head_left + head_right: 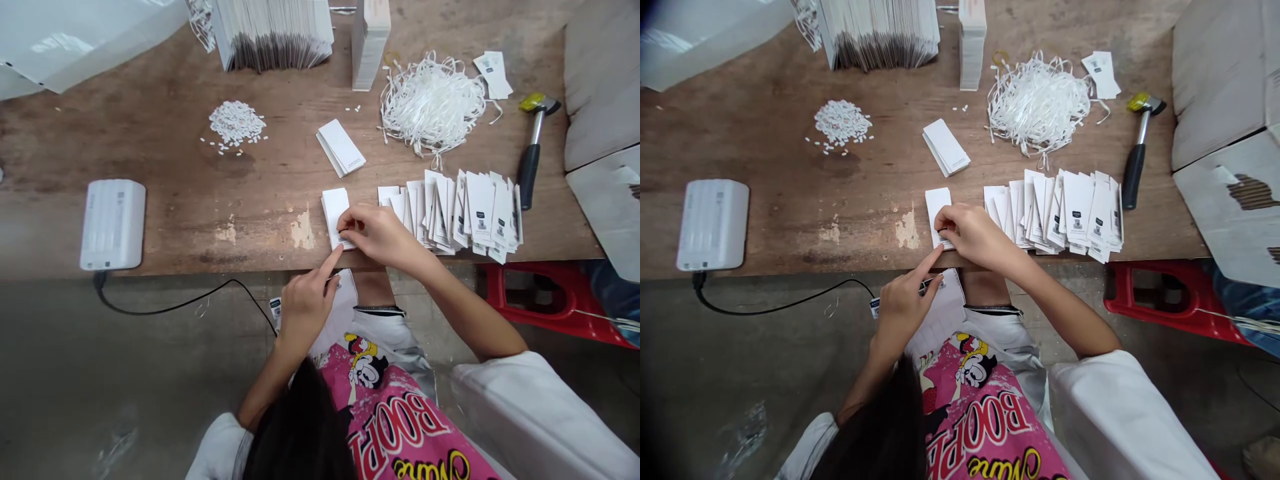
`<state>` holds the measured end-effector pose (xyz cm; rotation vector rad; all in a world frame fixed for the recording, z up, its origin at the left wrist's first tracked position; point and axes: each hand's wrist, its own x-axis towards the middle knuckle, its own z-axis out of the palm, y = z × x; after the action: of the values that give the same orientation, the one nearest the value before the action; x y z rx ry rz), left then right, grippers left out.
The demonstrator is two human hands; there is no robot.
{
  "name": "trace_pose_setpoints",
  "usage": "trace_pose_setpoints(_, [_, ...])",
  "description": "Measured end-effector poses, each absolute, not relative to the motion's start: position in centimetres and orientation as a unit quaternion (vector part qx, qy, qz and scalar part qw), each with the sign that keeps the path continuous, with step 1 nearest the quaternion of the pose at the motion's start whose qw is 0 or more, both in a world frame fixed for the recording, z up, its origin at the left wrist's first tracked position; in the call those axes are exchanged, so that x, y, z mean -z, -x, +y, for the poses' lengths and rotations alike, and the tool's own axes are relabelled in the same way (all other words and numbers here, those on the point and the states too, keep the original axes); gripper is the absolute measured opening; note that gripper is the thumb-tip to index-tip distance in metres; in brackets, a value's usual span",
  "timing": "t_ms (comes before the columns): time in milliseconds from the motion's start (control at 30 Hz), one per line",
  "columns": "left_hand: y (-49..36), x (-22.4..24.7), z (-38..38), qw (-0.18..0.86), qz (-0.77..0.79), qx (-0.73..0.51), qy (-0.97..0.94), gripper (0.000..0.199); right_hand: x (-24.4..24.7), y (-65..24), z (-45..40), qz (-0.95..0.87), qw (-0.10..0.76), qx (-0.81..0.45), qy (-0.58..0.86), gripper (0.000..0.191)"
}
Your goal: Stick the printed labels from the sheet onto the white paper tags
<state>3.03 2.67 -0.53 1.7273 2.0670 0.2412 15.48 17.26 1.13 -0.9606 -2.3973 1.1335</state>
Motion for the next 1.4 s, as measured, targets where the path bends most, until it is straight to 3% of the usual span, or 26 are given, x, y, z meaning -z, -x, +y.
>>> trace_pose_setpoints(433, [-3.7, 0.2, 3.4, 0.195, 0.752, -0.048, -0.628, 0.057, -0.9, -15.3, 17.2, -0.86, 0.165, -0.352, 0.329, 0.012])
trace_pose_setpoints(667, [-4.1, 0.4, 3.6, 0.193, 0.765, -0.064, -0.611, 0.057, -1.1, -16.4, 15.8, -0.926, 0.178, -0.16, 0.291, 0.028])
trace_pose_setpoints(767, [-4.1, 1.0, 3.2, 0.217, 0.757, -0.12, -0.604, 0.057, -0.3, -17.0, 14.4, -0.938, 0.186, -0.111, 0.271, 0.03])
trace_pose_setpoints(933, [-4.6, 2.0, 1.1, 0.239, 0.763, -0.319, -0.509, 0.074, 1.2, -17.8, 12.9, -0.949, 0.182, -0.072, 0.247, 0.033])
trace_pose_setpoints(1133, [-5.0, 1.9, -0.6, 0.299, 0.775, -0.343, -0.438, 0.077, 0.7, -17.8, 13.1, -0.949, 0.202, -0.051, 0.236, 0.026])
trace_pose_setpoints(1233, [-5.1, 1.6, -0.6, 0.314, 0.769, -0.362, -0.423, 0.075, -0.1, -18.4, 12.8, -0.934, 0.265, -0.057, 0.234, 0.026])
trace_pose_setpoints(1400, [-4.9, 0.9, -0.3, 0.327, 0.772, -0.343, -0.425, 0.072, -1.2, -23.3, 12.6, -0.828, 0.432, -0.003, 0.357, 0.049])
